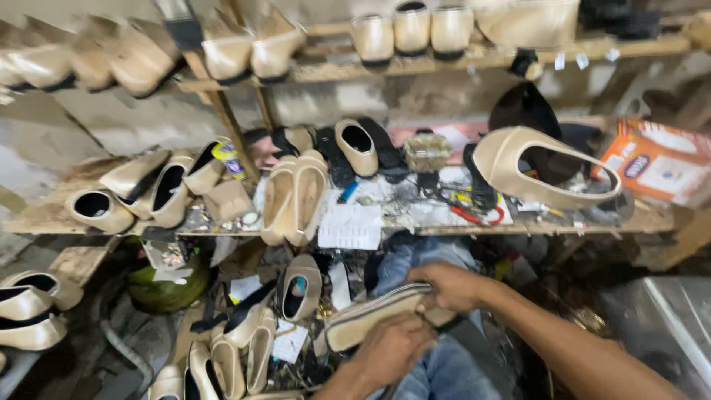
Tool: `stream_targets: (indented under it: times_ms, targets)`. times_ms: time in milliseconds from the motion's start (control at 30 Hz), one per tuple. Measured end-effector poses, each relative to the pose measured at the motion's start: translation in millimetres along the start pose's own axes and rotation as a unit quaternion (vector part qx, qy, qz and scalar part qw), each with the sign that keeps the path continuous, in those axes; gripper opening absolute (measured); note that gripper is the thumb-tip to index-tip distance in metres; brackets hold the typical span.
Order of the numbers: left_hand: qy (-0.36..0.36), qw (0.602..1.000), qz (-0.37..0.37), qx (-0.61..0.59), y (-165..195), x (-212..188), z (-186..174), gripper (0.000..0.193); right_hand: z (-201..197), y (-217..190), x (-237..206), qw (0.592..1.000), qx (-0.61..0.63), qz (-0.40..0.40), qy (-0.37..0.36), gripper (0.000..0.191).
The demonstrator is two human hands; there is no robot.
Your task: The person repairs beige high-heeled shoes by hand and with tools. They use a hammer to tap the heel area, a knife to trim or separate parts, and a heat source to soften or bond materials. The person repeatedly inspects the shoe, adjusts components, and places the shoe on a metal surface for heating.
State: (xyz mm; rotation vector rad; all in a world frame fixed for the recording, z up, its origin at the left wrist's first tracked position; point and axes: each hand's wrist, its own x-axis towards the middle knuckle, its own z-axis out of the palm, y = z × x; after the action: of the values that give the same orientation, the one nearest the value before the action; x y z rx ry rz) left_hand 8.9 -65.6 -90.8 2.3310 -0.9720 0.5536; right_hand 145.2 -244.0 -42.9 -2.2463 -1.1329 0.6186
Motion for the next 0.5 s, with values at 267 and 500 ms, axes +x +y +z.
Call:
stream_targets:
  times_ms: [267, 500]
  targets:
    - [-0.147, 0.958, -0.223, -0.107, -59.1, 37.4, -46.5, 0.082, 17.0, -28.4, -9.5, 0.989, -0.14, 0.024, 0.052, 0.046]
    - [-0.221, 0.903, -0.289, -0.229, -74.1, 28.0, -21.1, 0.064, 105.5, -64.2, -65.7, 0.951, -0.069, 0.02, 0.3, 0.031]
